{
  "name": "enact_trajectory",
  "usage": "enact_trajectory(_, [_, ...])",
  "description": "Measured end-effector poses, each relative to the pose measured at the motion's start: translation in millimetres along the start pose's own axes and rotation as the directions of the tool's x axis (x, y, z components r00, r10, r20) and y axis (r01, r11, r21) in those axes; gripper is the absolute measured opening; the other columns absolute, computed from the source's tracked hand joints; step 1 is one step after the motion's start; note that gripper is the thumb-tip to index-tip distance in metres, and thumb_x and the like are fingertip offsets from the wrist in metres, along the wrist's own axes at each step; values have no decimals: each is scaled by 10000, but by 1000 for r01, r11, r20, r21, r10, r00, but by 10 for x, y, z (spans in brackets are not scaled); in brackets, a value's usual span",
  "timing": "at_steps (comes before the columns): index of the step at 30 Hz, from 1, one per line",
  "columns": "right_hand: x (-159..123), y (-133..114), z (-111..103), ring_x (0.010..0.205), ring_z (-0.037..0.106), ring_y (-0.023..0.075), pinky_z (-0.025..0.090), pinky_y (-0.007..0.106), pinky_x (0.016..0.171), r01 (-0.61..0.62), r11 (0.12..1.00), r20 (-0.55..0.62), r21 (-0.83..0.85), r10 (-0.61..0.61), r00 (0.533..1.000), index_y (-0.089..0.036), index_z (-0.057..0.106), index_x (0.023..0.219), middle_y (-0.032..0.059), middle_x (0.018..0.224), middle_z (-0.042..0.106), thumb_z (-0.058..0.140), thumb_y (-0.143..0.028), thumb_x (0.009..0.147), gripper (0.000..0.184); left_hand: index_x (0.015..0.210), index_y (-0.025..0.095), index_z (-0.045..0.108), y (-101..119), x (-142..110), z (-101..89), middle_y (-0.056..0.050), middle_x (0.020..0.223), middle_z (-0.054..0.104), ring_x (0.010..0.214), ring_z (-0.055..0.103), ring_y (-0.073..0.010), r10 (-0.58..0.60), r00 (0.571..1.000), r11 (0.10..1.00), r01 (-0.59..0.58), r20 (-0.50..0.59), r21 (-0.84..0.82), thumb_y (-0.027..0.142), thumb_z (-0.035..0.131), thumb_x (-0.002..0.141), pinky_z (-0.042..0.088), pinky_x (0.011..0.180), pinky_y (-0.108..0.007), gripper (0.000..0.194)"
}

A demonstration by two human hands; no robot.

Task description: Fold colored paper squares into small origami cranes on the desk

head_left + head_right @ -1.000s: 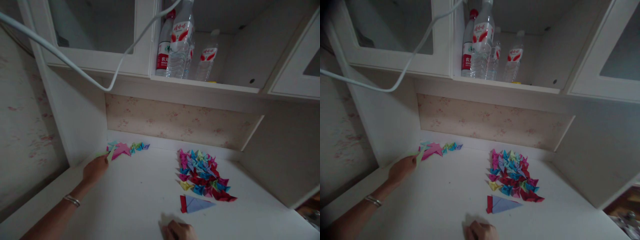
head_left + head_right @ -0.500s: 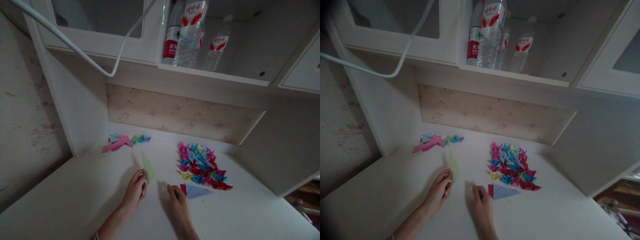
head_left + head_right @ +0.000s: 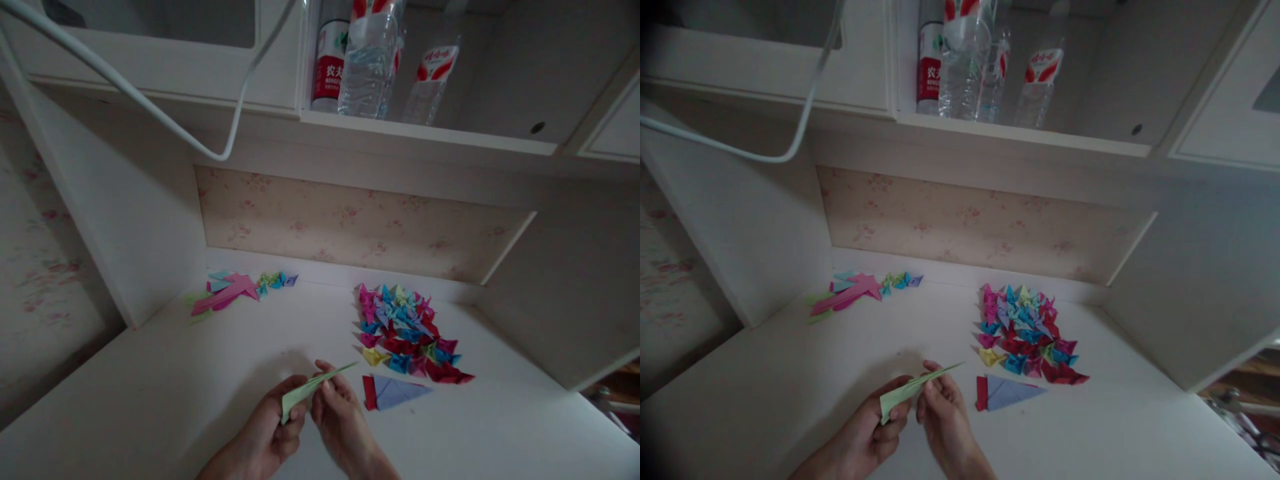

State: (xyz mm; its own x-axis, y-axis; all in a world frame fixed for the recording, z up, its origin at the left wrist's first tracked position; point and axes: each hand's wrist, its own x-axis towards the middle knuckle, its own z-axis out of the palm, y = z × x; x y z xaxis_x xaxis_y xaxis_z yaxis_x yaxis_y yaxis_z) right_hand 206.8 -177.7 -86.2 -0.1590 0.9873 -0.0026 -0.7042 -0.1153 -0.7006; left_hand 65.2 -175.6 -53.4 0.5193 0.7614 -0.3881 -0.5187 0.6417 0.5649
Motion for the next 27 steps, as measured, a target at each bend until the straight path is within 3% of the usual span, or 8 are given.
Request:
enact_trajectory(2, [-2, -2, -48, 468, 423, 46, 305, 174, 484, 64, 989, -15, -131, -66, 998, -156, 664, 872, -45, 552, 520, 702, -294, 788, 167, 846, 209, 524, -29, 3, 21, 109, 511, 328, 369, 121, -16, -47, 999, 998, 47, 5, 31, 271, 673, 667, 28, 383, -175, 241])
enact_trajectory(4, [-8, -10, -87, 454, 399, 39, 267, 172, 458, 99, 962, -51, -254, -115, 992, -131, 644, 720, -45, 520, 487, 698, -316, 790, 205, 730, 190, 485, -47, 6, 34, 105, 493, 302, 376, 111, -21, -70, 998, 994, 70, 0, 81, 384, 640, 713, 41, 388, -180, 249])
enact_trajectory(11, [-2, -57, -175, 386, 381, 11, 218, 174, 393, 119, 924, -246, -362, -218, 945, -139, 626, 743, -28, 636, 563, 699, -392, 771, 265, 749, 174, 499, -90, 57, -22, 75, 522, 402, 360, 152, -15, 46, 999, 942, -37, -18, 334, 749, 399, 743, 51, 389, -197, 584])
enact_trajectory(15, [9, -80, -174, 377, 408, 10, 230, 176, 382, 120, 922, -257, -367, -224, 940, -143, 609, 711, -10, 707, 606, 702, -396, 762, 274, 757, 176, 489, -117, 80, -72, 76, 537, 428, 357, 191, -15, 219, 976, 856, -192, 0, 480, 650, 492, 771, 86, 376, -189, 474])
enact_trajectory(20, [-28, -123, -145, 369, 427, 27, 257, 184, 385, 95, 921, -242, -378, -197, 950, -145, 578, 654, -7, 669, 613, 711, -406, 743, 306, 707, 170, 493, -110, 153, -108, 80, 465, 411, 323, 210, -27, 334, 941, 721, -221, -50, 657, 614, 517, 762, 97, 346, -198, 448])
enact_trajectory(27, [-15, -182, -146, 391, 438, 63, 276, 200, 418, 61, 908, -261, -414, -182, 948, -158, 572, 674, -36, 516, 549, 685, -436, 759, 313, 669, 170, 469, -66, 134, -110, 67, 483, 422, 364, 241, -38, 354, 935, 613, -228, -4, 756, 612, 483, 789, 135, 372, -197, 459])
